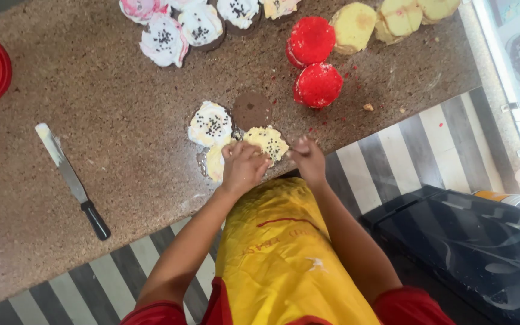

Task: Decorating and assembling small pastries with cream, jam, and toppings.

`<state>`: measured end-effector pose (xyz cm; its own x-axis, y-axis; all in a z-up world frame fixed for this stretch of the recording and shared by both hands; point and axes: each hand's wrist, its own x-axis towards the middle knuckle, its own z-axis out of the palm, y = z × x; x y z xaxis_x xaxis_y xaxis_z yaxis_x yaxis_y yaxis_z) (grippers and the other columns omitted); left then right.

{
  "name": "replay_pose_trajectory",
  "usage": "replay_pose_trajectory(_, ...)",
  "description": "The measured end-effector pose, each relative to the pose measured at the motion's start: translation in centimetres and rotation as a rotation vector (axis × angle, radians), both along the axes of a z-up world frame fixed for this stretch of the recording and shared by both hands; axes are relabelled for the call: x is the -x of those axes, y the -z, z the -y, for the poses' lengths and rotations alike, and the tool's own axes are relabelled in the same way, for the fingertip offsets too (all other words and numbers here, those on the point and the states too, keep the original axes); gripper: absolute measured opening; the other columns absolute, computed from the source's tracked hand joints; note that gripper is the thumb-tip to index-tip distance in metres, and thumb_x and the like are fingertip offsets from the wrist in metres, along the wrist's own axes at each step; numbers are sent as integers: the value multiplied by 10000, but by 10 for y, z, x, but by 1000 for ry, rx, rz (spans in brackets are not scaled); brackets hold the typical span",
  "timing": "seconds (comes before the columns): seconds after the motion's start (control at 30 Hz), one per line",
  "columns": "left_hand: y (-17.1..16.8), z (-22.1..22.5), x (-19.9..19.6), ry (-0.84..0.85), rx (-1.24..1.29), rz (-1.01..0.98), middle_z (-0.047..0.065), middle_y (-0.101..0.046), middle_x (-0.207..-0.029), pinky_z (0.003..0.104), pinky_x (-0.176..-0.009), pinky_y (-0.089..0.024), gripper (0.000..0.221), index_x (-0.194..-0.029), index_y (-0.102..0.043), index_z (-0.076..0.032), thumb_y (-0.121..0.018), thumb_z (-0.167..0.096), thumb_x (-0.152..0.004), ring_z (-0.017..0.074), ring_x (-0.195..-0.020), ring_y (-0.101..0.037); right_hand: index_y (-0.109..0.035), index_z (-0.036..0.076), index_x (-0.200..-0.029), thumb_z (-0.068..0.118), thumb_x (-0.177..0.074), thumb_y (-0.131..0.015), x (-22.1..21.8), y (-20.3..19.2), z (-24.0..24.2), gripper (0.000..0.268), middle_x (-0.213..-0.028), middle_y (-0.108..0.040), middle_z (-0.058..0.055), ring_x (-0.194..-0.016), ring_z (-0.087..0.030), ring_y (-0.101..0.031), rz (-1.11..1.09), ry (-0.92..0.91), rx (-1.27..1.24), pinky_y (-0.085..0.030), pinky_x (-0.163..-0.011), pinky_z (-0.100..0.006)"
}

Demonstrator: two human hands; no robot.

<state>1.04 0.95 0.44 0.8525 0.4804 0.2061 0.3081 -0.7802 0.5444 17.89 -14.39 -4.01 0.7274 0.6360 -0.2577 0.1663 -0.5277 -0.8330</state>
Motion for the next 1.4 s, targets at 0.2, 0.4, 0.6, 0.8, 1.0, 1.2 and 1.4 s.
replay_pose_trajectory(0.2, 41, -85, -84, -198, 73, -5, 141, -628, -1315, 532, -1101, -386, 396, -1274, -677, -87, -740, -191, -897, 336, -1262, -538, -602, 30, -962, -4, -931, -592, 49, 41, 28, 47, -969, -712, -169, -944, -289, -720, -1099, 371, -309, -609, -905, -433)
replay_pose_trajectory(0.4, 60, -119, -115, -259, 249, -489, 158, -563, -1340, 554, -1085, -349, 536, -1237, -671, -109, -808, -132, -719, 358, -1311, -476, -535, 25, -896, -82, -908, -510, 60, 93, 6, 110, -898, -668, -142, -886, -295, -696, -1288, 641, -382, -613, -936, -478)
replay_pose_trajectory(0.6, -15, -69, -62, 45, 170, -83, 121, -669, -1120, 413, -944, -556, 142, -998, -772, -91, -764, -86, -856, 292, -1080, -633, -548, 28, -935, -104, -875, -507, 34, 66, -27, 151, -888, -645, -126, -872, -289, -674, -1195, 612, -367, -590, -929, -494)
replay_pose_trajectory(0.8, 22, -16, -20, 187, -60, 2, 126, -640, -1242, 465, -1001, -472, 377, -1227, -711, -41, -714, -85, -852, 343, -1149, -579, -564, 46, -1012, -73, -902, -522, 20, 71, -24, 167, -945, -637, -120, -900, -281, -658, -1255, 535, -350, -596, -906, -484)
replay_pose_trajectory(1.0, 21, -12, -25, 54, -9, 6, 142, -618, -1343, 492, -1053, -433, 496, -1307, -676, -74, -701, -82, -812, 360, -1248, -528, -545, 40, -1091, -43, -910, -498, 9, 41, -20, 204, -966, -680, -145, -919, -307, -700, -1227, 499, -259, -608, -881, -473)
replay_pose_trajectory(1.2, -5, -4, -24, 56, 99, -144, 159, -520, -1478, 546, -1161, -278, 538, -1342, -601, -22, -632, -392, -953, 363, -1373, -442, -644, -10, -1091, 42, -1028, -522, -45, 20, -44, 147, -960, -684, -182, -800, -211, -684, -392, 208, -204, -583, -712, -330)
replay_pose_trajectory(1.4, 30, 4, -30, 139, -34, -234, 214, -373, -1616, 514, -1243, -159, 629, -1532, -446, 0, -478, -320, -992, 380, -1531, -245, -730, 24, -1071, 57, -976, -563, -54, -4, -136, 195, -1124, -707, -170, -1035, -298, -672, 202, -574, -131, -525, -958, -418)
